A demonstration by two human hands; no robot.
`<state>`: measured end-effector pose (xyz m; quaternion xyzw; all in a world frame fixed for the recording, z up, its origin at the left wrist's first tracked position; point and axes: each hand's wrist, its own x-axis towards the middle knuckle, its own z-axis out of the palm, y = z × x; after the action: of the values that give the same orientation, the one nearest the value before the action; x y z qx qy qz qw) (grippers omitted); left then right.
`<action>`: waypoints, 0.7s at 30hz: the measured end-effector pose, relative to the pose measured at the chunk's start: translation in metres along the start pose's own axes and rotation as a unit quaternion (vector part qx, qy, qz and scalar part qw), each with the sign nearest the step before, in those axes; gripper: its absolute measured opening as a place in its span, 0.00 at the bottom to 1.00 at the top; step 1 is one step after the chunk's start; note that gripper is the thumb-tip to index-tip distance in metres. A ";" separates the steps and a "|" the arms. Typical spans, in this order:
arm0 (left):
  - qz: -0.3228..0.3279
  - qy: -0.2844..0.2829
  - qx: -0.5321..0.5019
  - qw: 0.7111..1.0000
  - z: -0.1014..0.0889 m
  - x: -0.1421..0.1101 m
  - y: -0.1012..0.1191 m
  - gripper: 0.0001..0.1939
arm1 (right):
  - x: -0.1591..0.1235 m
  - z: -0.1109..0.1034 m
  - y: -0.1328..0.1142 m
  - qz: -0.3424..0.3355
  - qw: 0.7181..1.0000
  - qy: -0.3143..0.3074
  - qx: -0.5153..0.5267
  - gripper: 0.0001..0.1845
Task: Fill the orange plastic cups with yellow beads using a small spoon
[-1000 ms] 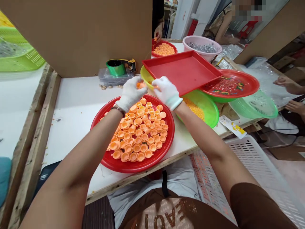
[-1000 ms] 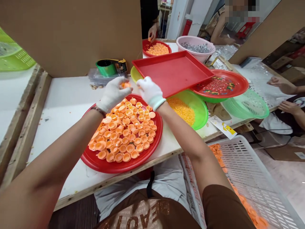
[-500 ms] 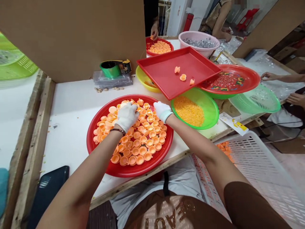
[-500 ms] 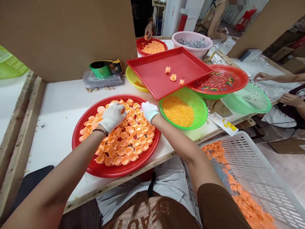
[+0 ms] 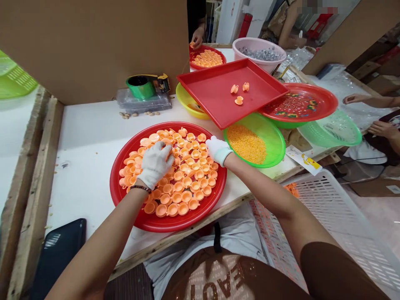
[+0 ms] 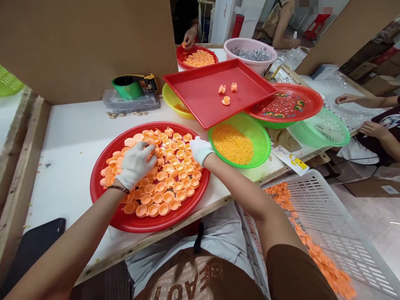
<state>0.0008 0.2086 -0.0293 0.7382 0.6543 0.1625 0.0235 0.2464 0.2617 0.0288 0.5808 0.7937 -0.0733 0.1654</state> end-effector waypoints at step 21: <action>-0.117 0.039 -0.318 0.940 -0.033 0.048 -0.009 0.26 | 0.065 -0.022 -0.045 -0.267 0.911 0.231 0.214 0.20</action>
<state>-0.0124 0.2507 0.0102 0.6032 0.6511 0.3870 0.2499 0.1823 0.3131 0.0237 0.3696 0.9004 -0.1465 -0.1769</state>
